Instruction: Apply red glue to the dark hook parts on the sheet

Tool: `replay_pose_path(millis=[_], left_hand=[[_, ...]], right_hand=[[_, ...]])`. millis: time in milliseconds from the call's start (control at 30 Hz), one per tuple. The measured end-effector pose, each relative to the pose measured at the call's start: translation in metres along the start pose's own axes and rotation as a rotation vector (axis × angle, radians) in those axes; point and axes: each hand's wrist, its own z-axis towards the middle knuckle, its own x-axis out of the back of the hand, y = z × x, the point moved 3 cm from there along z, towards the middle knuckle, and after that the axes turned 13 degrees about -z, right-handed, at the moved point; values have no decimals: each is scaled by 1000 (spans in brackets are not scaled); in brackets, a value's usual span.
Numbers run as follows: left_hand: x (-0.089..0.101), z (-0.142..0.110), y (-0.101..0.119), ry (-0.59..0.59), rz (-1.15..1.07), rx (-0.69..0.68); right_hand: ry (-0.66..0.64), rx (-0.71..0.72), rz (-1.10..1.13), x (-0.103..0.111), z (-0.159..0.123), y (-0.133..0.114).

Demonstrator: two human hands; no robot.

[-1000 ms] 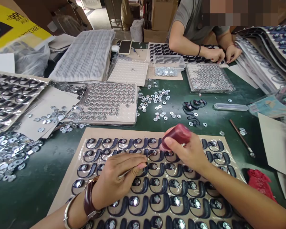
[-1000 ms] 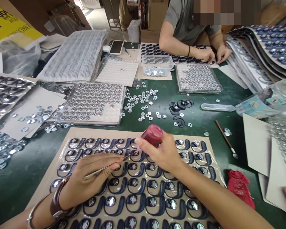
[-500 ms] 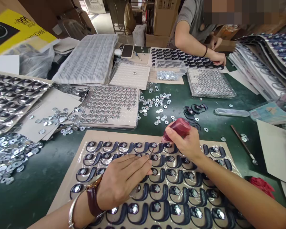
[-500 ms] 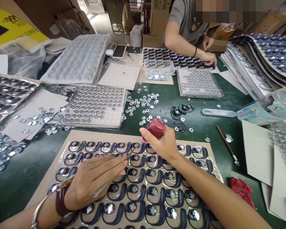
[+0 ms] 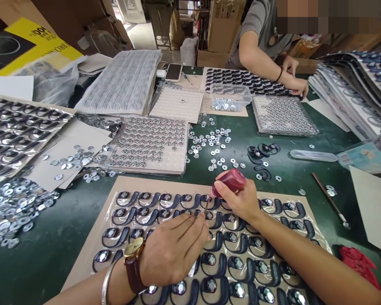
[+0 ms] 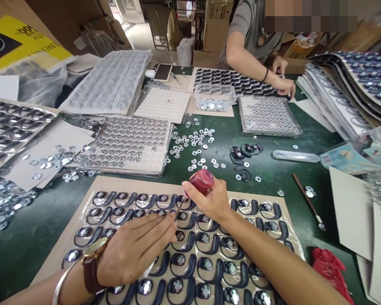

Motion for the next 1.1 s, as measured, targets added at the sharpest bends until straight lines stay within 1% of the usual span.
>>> replay_pose_path(millis=[167, 400, 667, 900, 1100], left_hand=[[-1, -1, 0, -6, -26, 3], [-3, -3, -2, 13, -42, 22], [1, -2, 0, 8, -56, 19], [0, -1, -3, 27, -68, 27], [-1, -2, -4, 24, -81, 37]], right_hand=[[63, 22, -90, 2, 1, -1], [109, 26, -124, 2, 2, 0], [119, -3, -107, 4, 2, 2], [116, -27, -171, 8, 2, 1], [129, -47, -126, 8, 0, 3]])
